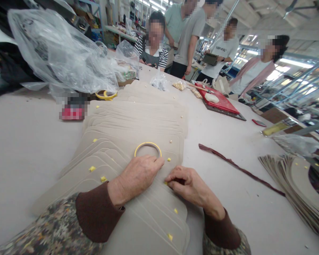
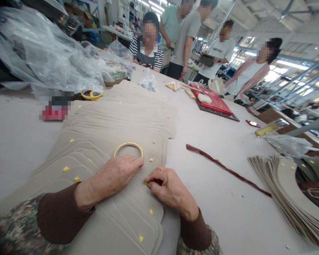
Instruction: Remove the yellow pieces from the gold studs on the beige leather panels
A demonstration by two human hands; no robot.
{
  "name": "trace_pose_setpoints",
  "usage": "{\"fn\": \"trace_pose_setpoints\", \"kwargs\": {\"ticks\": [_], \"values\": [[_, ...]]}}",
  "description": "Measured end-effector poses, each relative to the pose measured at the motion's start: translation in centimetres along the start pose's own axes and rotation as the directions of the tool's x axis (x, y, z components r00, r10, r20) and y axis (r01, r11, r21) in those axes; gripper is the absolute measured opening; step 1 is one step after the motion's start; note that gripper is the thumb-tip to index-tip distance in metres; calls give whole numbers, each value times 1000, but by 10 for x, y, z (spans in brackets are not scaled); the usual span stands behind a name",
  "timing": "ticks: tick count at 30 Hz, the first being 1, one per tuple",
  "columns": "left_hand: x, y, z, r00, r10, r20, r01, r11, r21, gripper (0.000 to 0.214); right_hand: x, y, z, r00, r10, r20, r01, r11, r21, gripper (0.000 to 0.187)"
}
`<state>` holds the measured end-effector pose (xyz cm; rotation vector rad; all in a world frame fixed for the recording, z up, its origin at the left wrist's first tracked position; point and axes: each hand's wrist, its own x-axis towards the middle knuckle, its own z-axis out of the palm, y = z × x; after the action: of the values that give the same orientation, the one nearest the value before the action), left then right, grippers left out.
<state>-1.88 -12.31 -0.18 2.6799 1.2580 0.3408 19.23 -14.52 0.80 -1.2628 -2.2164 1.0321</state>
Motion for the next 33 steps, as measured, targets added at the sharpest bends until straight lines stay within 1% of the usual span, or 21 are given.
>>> {"fn": "trace_pose_setpoints", "kwargs": {"ticks": [4,7,9,12,14,16,20,22,24,26,28,29,31,33], "values": [[-1,-1,2,1000,3,-10,-3,1000,-8,10,1,-7,5,999,-5,36,10,989,-144,35],[-1,-1,2,1000,1,-13,-2,1000,-8,11,4,-10,4,998,1,61,13,975,-221,36],[-1,-1,2,1000,-1,-5,1,1000,-8,10,4,-8,0,997,0,75,13,984,-176,35],[-1,0,1,1000,0,1,0,1000,-12,10,3,-1,-6,994,51,95,-54,998,23,25],[-1,0,1,1000,-7,-1,7,1000,-10,10,3,3,-7,991,70,112,-83,990,113,17],[-1,0,1,1000,-8,-4,8,1000,-11,10,4,5,-5,992,51,114,-62,994,94,12],[-1,-2,1,1000,12,-16,-12,1000,-19,10,8,-1,-2,994,27,106,-22,998,-53,12],[-1,-2,1,1000,9,-19,-9,1000,-16,11,8,-3,-2,995,27,99,-20,998,-66,13],[-1,-2,1,1000,6,-13,-6,1000,-15,12,6,-2,-3,996,44,74,-42,999,-18,10],[-1,-2,1,1000,7,-8,-7,1000,-19,13,3,3,-3,994,110,29,-112,991,77,11],[-1,-2,0,1000,9,-14,-10,1000,-24,14,2,10,-2,979,194,-67,-182,971,156,16],[-1,-2,0,1000,10,-21,-10,1000,-24,15,2,13,-1,966,220,-132,-197,966,169,18],[-2,-2,1,999,9,-33,-9,1000,-24,15,5,18,2,944,204,-260,-174,976,134,20],[-2,-2,2,999,7,-41,-9,1000,-27,15,10,19,4,934,126,-334,-116,992,48,19]]}}
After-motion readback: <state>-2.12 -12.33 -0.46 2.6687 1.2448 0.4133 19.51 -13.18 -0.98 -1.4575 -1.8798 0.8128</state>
